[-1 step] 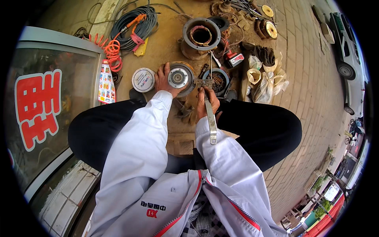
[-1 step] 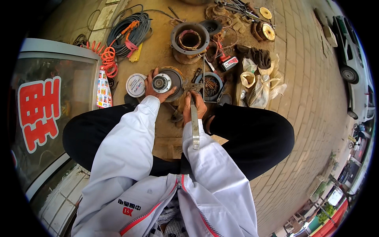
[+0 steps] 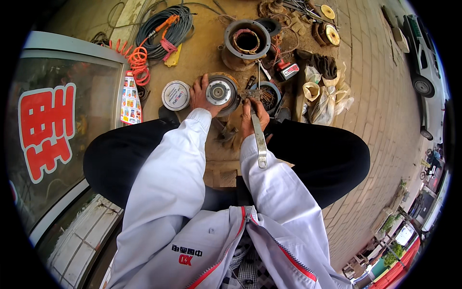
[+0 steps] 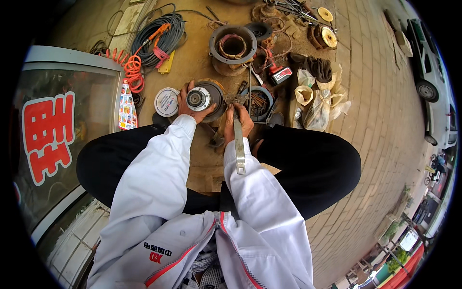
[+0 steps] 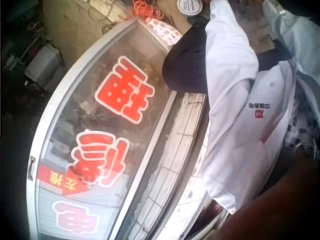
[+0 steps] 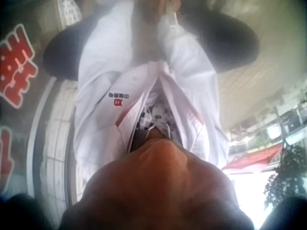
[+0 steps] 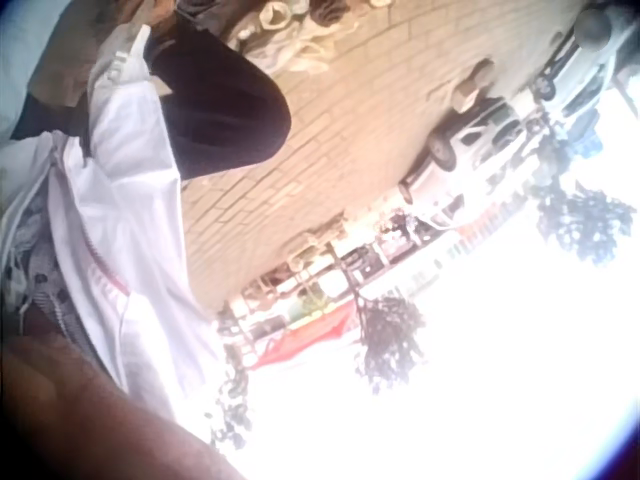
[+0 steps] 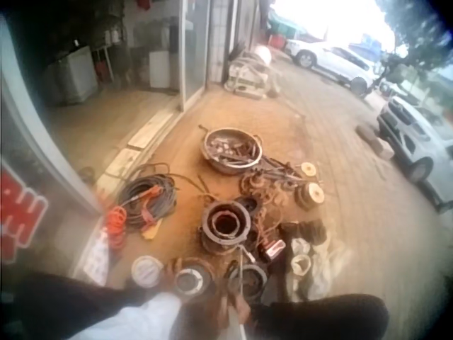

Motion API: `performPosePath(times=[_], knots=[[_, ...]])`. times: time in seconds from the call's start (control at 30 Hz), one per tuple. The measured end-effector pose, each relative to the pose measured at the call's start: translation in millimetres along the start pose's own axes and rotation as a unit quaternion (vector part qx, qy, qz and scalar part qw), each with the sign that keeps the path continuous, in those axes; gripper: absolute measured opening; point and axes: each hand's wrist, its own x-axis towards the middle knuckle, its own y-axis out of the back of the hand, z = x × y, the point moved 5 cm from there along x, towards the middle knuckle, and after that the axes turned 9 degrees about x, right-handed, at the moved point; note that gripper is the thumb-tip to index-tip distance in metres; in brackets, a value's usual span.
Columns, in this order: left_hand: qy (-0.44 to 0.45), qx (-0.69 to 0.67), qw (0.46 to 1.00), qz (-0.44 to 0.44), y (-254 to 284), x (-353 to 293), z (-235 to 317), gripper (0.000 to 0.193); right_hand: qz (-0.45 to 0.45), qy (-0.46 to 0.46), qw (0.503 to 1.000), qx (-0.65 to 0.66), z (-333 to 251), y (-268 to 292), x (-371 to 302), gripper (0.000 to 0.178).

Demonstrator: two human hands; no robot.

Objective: The person sits on the ground and uses a wrench to tighten a bolt on a cylindrical mechanical part. They then use a grinding tool to smooth the surface of the part and apply a substance from a small container.

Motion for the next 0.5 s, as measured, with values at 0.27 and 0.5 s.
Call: performPosePath(times=[0.27,0.5], knots=[[-0.010,-0.005,1.000,0.010,-2,1,-1,0.122,0.004,-0.053,0.998,0.022,4,-3,5,0.018],[-0.005,0.000,1.000,-0.004,1,4,3,0.122,0.018,-0.020,1.000,-0.010,-3,3,2,0.017]])
